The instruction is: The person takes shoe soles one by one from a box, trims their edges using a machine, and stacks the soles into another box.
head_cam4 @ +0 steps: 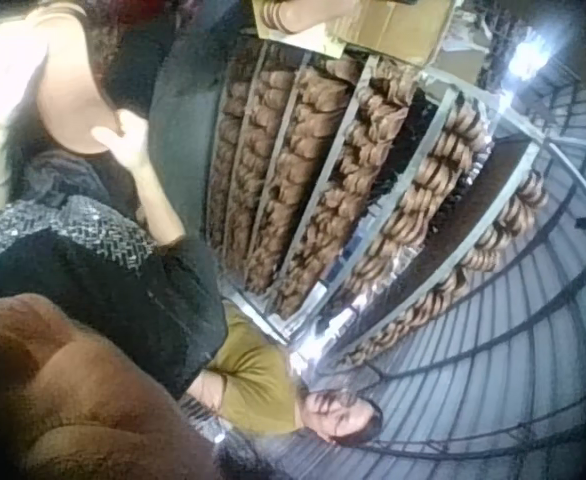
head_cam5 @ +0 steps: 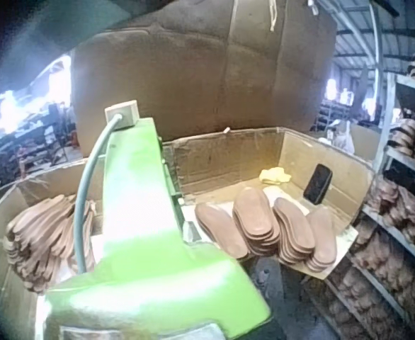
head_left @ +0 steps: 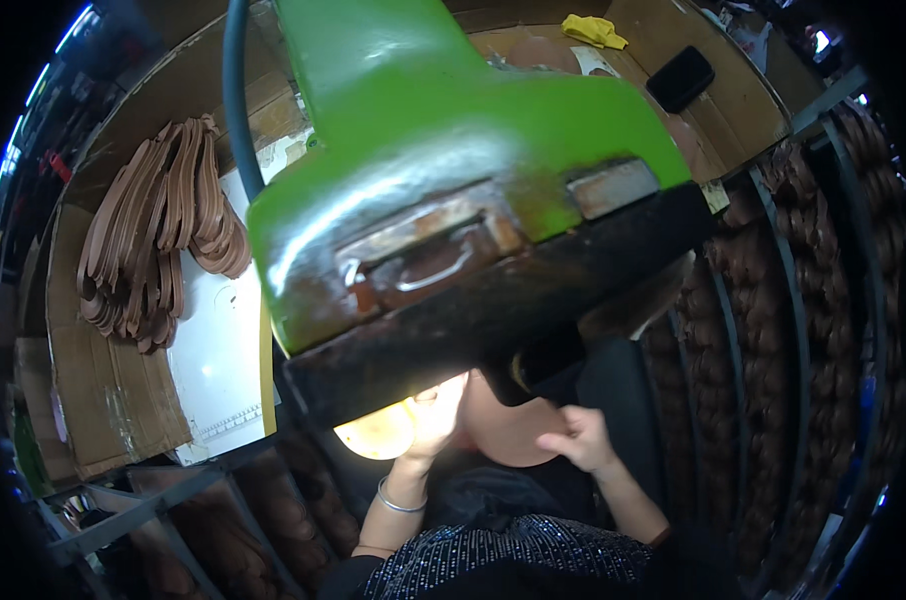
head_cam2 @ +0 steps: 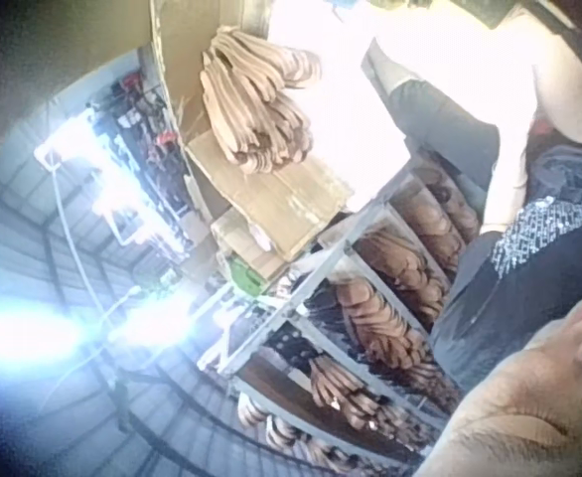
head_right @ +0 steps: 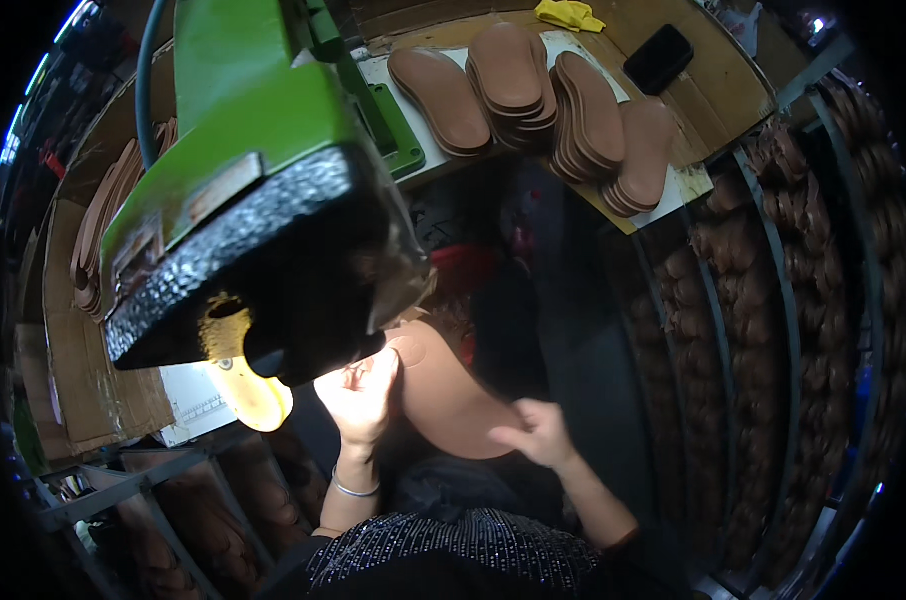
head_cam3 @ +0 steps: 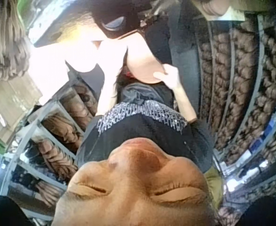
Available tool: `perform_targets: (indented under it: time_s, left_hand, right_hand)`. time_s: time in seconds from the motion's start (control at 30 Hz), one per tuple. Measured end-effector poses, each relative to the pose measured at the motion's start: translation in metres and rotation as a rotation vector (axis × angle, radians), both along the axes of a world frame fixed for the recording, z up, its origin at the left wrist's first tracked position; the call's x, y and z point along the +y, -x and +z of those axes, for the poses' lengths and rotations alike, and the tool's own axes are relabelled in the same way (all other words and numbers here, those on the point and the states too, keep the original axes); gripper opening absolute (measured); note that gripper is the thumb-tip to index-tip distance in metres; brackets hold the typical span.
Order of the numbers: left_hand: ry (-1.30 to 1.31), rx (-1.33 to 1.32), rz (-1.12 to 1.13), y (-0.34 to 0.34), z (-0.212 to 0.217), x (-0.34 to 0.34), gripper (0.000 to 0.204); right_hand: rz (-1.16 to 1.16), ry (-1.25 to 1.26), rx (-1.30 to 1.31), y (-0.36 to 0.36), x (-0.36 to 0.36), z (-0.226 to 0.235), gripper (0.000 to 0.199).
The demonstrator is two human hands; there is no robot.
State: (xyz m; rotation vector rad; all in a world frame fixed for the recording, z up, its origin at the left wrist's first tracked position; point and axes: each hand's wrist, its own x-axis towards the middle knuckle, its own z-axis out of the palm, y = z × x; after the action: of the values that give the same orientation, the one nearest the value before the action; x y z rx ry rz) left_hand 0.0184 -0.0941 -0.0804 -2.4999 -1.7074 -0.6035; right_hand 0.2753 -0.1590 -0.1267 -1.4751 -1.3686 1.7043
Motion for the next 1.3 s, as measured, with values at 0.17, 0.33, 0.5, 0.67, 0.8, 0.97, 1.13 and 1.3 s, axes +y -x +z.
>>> perform_targets:
  time_s: [0.17, 0.33, 0.5, 0.67, 0.8, 0.97, 1.13, 1.3]
  left_hand:
    - [0.206, -1.112, 0.151, 0.005, 0.014, 0.007, 0.014]
    - [0.095, -1.041, 0.127, 0.011, 0.020, 0.008, 0.009]
    - [0.796, -1.782, 0.066, 0.021, 0.030, -0.017, 0.058]
    - [0.909, -2.389, 0.091, -0.060, -0.004, 0.007, 0.066]
    - [0.617, -2.692, -0.156, -0.108, 0.012, 0.105, 0.036]
    - [0.388, -2.367, -0.055, -0.130, 0.011, 0.220, 0.038]
    - [0.636, -2.160, 0.151, -0.136, -0.016, 0.174, 0.025]
    - [0.280, -1.735, 0.467, 0.024, -0.074, 0.122, 0.023]
  right_hand:
    - [-0.548, -0.256, 0.222, -0.015, 0.044, 0.046, 0.024]
    - [-0.783, -0.354, 0.342, 0.007, 0.102, 0.087, 0.030]
    - [-0.629, -0.430, 0.492, 0.020, 0.134, 0.104, 0.031]
    - [-0.836, -0.641, 0.832, 0.023, 0.158, 0.113, 0.044]
    - [-0.839, -0.551, 0.647, 0.033, 0.163, 0.104, 0.028]
    - [-0.837, -0.500, 0.613, 0.020, 0.160, 0.095, 0.014]
    - [-0.847, -0.436, 0.467, -0.003, 0.170, 0.069, 0.011]
    - [-0.669, -0.288, 0.377, 0.042, 0.183, 0.051, 0.010]
